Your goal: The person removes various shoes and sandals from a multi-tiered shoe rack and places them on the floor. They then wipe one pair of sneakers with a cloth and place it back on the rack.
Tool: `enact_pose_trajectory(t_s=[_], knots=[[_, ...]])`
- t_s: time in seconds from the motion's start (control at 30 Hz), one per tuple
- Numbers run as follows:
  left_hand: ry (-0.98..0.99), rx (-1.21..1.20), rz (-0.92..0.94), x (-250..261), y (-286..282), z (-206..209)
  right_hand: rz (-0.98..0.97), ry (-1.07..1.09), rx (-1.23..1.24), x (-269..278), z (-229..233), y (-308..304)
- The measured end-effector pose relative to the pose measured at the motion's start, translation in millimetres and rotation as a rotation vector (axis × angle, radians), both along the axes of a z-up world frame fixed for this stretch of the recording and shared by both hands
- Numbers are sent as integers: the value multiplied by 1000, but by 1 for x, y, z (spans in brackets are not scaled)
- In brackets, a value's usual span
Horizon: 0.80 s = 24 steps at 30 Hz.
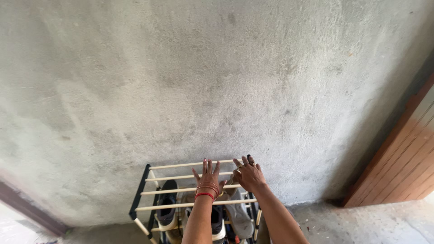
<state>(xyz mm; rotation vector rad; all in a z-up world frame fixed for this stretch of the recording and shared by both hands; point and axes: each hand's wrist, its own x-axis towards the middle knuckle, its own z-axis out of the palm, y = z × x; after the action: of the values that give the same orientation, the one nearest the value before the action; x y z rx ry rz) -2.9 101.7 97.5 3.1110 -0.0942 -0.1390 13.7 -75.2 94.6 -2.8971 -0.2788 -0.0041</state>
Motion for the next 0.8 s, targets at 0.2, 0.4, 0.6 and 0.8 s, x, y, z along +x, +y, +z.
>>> enact_pose_trajectory(t_s=[0.2,0.4,0.6,0.8], knots=[[18,-25,40,-24,43,0,41,-34,-51,-17,-2,37],[51,-57,135,-53,68,4,80,0,-80,-27,2,56],[27,-84,222,-83,69,-3,145,18,-116,-47,4,57],[56,-109,251,-91,69,-15,146,22,-151,-58,0,58]])
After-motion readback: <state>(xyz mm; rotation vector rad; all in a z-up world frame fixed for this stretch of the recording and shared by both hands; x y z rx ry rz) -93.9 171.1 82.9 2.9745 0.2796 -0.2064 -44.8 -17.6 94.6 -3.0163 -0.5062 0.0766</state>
